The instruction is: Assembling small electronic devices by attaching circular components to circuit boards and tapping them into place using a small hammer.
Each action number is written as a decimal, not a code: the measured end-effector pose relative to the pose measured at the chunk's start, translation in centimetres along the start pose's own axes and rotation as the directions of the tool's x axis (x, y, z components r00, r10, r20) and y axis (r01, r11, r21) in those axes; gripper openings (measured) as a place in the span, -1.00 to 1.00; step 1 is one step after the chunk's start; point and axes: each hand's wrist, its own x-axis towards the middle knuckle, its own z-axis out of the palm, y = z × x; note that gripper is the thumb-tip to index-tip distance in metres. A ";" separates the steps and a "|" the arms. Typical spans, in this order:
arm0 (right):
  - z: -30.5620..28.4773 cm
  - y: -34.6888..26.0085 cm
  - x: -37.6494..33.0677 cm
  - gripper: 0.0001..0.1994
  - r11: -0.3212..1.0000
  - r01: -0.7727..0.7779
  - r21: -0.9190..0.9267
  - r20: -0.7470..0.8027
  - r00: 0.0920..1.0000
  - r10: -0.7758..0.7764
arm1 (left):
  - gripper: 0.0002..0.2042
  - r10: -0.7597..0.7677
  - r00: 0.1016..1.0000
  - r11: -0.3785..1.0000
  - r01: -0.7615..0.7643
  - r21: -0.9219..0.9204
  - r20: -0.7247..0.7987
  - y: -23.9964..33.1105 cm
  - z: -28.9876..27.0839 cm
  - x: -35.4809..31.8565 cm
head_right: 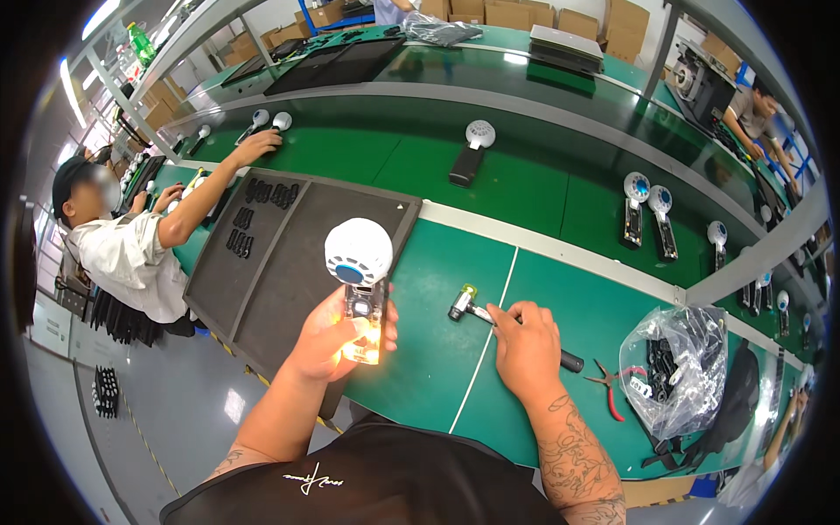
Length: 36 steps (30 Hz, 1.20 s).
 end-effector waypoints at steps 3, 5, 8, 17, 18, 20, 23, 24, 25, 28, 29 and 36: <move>0.0 0.2 -0.1 -0.64 1.000 0.003 0.001 -0.002 1.000 -0.003 | -0.44 0.012 1.000 1.000 -0.013 0.020 0.028 0.2 -0.1 -0.3; 0.2 0.4 -0.1 -0.64 1.000 -0.004 -0.006 0.000 1.000 0.004 | -0.45 0.013 0.999 1.000 -0.014 0.026 0.031 0.3 -0.4 -0.4; 0.5 0.5 -0.1 -0.63 1.000 0.009 -0.002 0.001 1.000 -0.009 | -0.47 0.045 0.999 0.997 -0.046 0.063 0.023 0.6 -0.7 -0.7; 0.1 -0.1 0.5 -0.60 1.000 -0.010 -0.001 0.036 0.999 0.010 | -0.43 0.080 0.986 0.980 -0.052 0.191 -0.144 1.6 0.4 -1.8; 0.2 -0.2 0.6 -0.59 1.000 -0.013 -0.006 0.038 0.999 0.013 | -0.41 0.073 0.986 0.978 -0.042 0.206 -0.148 1.7 0.4 -2.1; 0.1 -0.1 0.4 -0.59 1.000 -0.001 -0.001 0.040 0.999 0.001 | -0.38 0.041 0.983 0.977 -0.002 0.214 -0.180 1.8 0.8 -2.4; -0.5 1.0 -0.1 -0.59 1.000 0.008 0.001 0.010 1.000 -0.008 | -0.30 -0.067 0.969 0.961 0.127 0.248 -0.236 2.0 2.1 -2.0; -0.8 1.1 -0.3 -0.58 1.000 -0.008 0.013 0.017 1.000 0.007 | -0.24 -0.090 0.973 0.949 0.149 0.278 -0.212 1.7 1.8 -1.9; -0.6 1.3 -0.3 -0.58 1.000 -0.003 0.019 0.018 1.000 0.002 | -0.19 -0.116 0.977 0.934 0.169 0.314 -0.181 1.6 1.0 -2.1; 1.2 2.2 -0.2 -0.61 0.999 -0.017 0.027 0.010 1.000 0.017 | -0.14 -0.121 0.969 0.902 0.197 0.384 -0.213 1.9 -0.3 0.1; 1.2 2.0 -0.2 -0.63 1.000 -0.012 0.015 0.015 1.000 0.012 | -0.18 -0.093 0.971 0.894 0.179 0.411 -0.220 2.2 -0.6 2.0; 0.5 2.7 -1.2 -0.66 0.999 -0.025 0.029 -0.077 0.997 0.027 | -0.59 0.254 0.897 0.363 0.259 0.895 -0.363 3.9 -0.6 25.8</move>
